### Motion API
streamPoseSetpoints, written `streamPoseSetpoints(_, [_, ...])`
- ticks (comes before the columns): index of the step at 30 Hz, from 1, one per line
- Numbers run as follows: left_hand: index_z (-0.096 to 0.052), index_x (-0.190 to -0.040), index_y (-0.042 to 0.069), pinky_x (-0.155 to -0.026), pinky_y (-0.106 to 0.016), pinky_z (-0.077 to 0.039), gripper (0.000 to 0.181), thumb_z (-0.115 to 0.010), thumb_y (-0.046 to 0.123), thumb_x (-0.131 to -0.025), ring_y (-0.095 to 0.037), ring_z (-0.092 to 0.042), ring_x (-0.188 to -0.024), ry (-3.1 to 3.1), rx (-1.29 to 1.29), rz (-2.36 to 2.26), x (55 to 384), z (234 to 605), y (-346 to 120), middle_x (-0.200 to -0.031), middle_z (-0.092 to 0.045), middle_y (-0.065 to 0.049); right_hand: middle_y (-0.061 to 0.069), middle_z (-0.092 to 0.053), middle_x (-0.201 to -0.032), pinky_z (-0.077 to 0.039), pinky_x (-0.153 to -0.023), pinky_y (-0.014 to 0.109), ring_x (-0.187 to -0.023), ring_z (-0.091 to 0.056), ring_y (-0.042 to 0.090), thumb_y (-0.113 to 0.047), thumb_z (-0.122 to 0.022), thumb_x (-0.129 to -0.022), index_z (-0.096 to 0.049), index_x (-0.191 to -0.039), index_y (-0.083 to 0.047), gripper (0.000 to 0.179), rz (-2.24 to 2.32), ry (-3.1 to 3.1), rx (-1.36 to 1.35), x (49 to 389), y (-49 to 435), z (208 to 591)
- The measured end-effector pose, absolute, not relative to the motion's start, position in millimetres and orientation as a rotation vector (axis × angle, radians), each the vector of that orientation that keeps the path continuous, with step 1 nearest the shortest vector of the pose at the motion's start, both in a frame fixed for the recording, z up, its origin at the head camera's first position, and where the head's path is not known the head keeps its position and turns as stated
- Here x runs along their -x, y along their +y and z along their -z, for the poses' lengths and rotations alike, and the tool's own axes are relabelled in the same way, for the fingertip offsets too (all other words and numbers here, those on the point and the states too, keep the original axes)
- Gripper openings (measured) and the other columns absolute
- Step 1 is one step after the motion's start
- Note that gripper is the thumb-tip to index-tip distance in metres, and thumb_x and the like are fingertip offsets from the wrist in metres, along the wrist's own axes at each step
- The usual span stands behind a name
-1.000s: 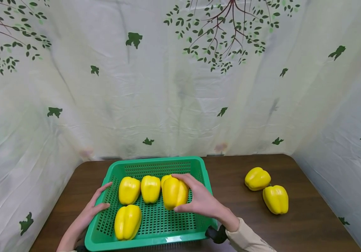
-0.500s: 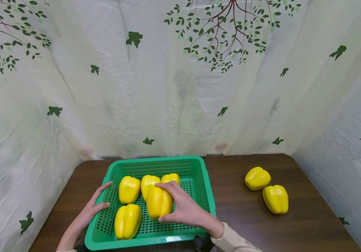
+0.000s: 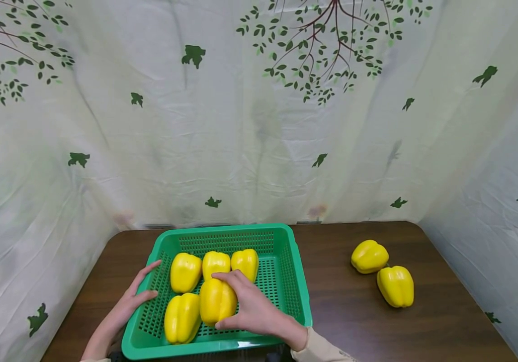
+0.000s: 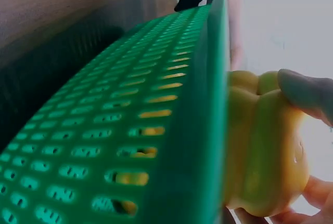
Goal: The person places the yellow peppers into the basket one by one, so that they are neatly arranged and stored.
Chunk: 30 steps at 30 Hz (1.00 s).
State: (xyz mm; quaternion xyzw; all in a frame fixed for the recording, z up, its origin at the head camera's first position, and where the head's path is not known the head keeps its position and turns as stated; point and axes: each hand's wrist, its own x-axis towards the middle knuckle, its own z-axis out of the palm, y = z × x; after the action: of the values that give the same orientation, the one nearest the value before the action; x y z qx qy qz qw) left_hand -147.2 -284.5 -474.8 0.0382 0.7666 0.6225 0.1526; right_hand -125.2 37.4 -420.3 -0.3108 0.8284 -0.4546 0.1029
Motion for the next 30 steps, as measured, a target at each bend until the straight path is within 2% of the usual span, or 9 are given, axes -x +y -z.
streamPoseSetpoints(5, [-0.011,-0.152,0.017,-0.084,-0.039,-0.051,0.064,-0.046,0.013,-0.099,-0.039,-0.04,-0.123,2.213,-0.113,-1.781,146.7,474.6,-283.8,-0.155,0.002,-0.021,-0.001,-0.045,-0.125,-0.045,-0.082,0.025,-0.101,-0.048,0.009,-0.02,-0.083,-0.073,-0.042,-0.141,-0.019,0.079,1.332,2.453,0.914,125.4,33.9,426.1])
streamPoseSetpoints(13, [-0.009,-0.152,0.019,-0.086,-0.042,-0.05,0.064,-0.046,0.013,-0.099,-0.039,-0.038,-0.124,2.168,-0.095,-1.799,146.7,473.7,-284.0,-0.155,0.003,-0.02,0.0,-0.043,-0.126,-0.044,-0.083,0.026,-0.102,-0.047,0.01,-0.016,-0.082,-0.073,-0.044,-0.141,-0.017,0.079,1.34,2.451,0.868,123.3,28.8,434.7])
streamPoseSetpoints(21, [-0.012,-0.152,0.016,-0.083,-0.035,-0.05,0.064,-0.047,0.013,-0.099,-0.029,-0.044,-0.12,2.22,-0.126,-1.778,146.4,474.6,-284.1,-0.155,0.002,-0.02,-0.002,-0.045,-0.122,-0.044,-0.082,0.027,-0.099,-0.046,0.008,-0.018,-0.084,-0.07,-0.047,-0.139,-0.017,0.079,1.287,2.49,0.821,123.5,23.5,443.1])
streamPoseSetpoints(30, [-0.012,-0.152,0.017,-0.082,-0.036,-0.051,0.064,-0.047,0.013,-0.099,-0.036,-0.039,-0.123,2.231,-0.131,-1.778,146.5,474.2,-284.1,-0.155,0.003,-0.02,-0.001,-0.047,-0.122,-0.044,-0.084,0.027,-0.1,-0.047,0.008,-0.017,-0.086,-0.068,-0.048,-0.138,-0.017,0.08,1.209,2.558,0.787,122.5,19.4,448.2])
